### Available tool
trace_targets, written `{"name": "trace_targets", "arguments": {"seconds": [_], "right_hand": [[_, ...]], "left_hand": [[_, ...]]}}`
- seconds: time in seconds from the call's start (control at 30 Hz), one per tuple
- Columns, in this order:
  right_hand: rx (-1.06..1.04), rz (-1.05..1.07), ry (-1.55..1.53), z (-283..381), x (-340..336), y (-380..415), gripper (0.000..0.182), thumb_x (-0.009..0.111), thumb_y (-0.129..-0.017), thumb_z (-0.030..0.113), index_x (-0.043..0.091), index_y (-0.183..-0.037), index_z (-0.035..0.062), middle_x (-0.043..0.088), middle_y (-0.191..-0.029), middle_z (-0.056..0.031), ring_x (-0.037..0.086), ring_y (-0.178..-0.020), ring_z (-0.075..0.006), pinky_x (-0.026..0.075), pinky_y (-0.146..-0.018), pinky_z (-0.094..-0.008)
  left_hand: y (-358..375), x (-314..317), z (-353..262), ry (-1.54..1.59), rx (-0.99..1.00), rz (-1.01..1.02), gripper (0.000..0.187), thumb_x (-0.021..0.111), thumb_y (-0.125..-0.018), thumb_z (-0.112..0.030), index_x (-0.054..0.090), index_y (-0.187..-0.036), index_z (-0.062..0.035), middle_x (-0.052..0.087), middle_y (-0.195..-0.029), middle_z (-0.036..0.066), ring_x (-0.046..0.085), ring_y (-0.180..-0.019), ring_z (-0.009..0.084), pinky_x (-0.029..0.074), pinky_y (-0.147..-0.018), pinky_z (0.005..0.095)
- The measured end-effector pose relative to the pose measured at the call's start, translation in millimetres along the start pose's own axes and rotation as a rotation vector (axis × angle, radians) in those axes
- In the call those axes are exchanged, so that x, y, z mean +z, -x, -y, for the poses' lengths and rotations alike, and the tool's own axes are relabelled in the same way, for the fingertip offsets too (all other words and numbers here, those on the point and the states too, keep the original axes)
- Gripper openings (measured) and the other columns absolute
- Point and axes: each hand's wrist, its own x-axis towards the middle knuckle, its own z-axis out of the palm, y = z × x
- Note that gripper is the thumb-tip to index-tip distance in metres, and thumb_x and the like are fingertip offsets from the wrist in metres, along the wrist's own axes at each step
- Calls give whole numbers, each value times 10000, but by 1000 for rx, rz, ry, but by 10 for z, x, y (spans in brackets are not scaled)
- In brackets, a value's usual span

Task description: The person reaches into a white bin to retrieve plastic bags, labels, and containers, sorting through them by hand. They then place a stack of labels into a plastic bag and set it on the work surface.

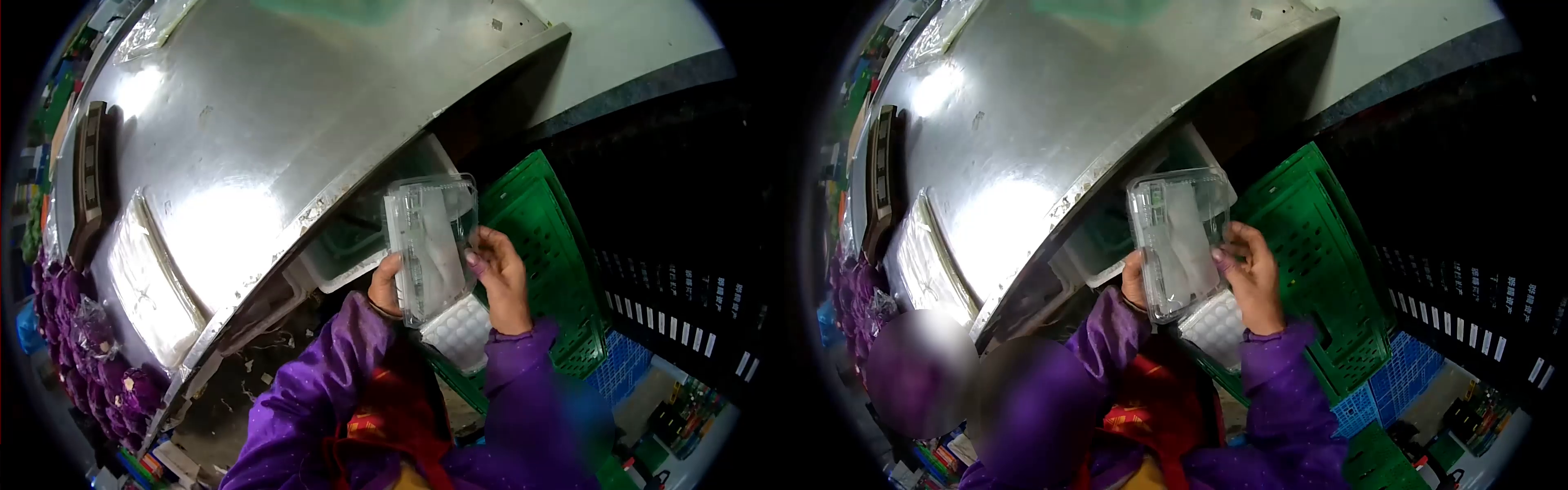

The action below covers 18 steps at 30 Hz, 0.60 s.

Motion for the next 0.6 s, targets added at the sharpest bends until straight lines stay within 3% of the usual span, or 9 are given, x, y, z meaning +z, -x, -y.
{"name": "trace_targets", "arguments": {"seconds": [0.03,0.13,0.17,0.27,0.3,0.33,0.43,0.53,0.6], "right_hand": [[-12,-55,-74,32,44,-17,481,701,-790,177,476,-1174,-6,560,-1019,-51,520,-875,-109,426,-736,-223],[94,-135,-71,51,33,-49,430,686,-804,204,492,-1130,1,561,-894,-15,518,-773,-77,401,-665,-190],[136,-63,-162,123,22,-24,283,589,-852,162,520,-1074,0,521,-882,-16,475,-695,-83,356,-602,-194],[102,148,-83,301,101,88,245,570,-867,201,543,-1020,11,540,-894,-21,489,-718,-91,377,-632,-204],[-5,224,-138,278,136,170,396,586,-879,319,540,-1126,12,572,-902,-39,544,-865,-107,441,-770,-239],[-196,311,-81,277,203,206,491,465,-922,433,553,-1145,4,566,-1004,-97,527,-990,-171,415,-890,-311],[-429,338,98,335,234,247,632,304,-934,531,619,-1066,-1,500,-1169,-157,489,-1055,-249,387,-909,-362],[-583,32,671,211,73,91,465,626,-817,326,558,-1166,27,468,-1210,-160,446,-1094,-307,352,-910,-422],[-508,93,907,193,29,122,650,733,-713,226,459,-1273,39,362,-1339,-184,370,-1209,-360,270,-993,-463]], "left_hand": [[-4,-34,-22,-22,6,-8,618,594,-800,-349,420,-1290,-15,534,-1211,168,553,-1065,290,450,-928,420],[-5,-111,-51,-85,8,-37,621,599,-792,-358,434,-1282,-15,538,-1204,167,555,-1060,295,448,-928,426],[-1,-112,-56,-7,-15,-12,618,595,-794,-364,437,-1279,-16,539,-1202,167,556,-1056,298,449,-925,430],[3,-169,-27,257,-95,43,650,582,-794,-428,437,-1280,-21,544,-1184,169,557,-1037,309,456,-904,445],[-25,-231,-14,291,-113,40,640,574,-801,-426,438,-1279,-21,546,-1180,168,559,-1033,308,458,-900,444],[-49,-287,-4,274,-123,27,631,566,-809,-423,440,-1277,-21,549,-1176,166,561,-1029,306,461,-896,442],[-147,-347,-31,155,-166,-15,602,540,-830,-417,443,-1273,-21,555,-1164,163,567,-1017,300,469,-884,438],[-260,-403,-25,62,-203,-28,574,515,-852,-410,446,-1268,-21,561,-1151,159,573,-1005,295,476,-873,433],[-356,-538,-21,-33,-221,-27,556,498,-867,-406,448,-1265,-21,565,-1143,157,577,-997,292,481,-865,430]]}}
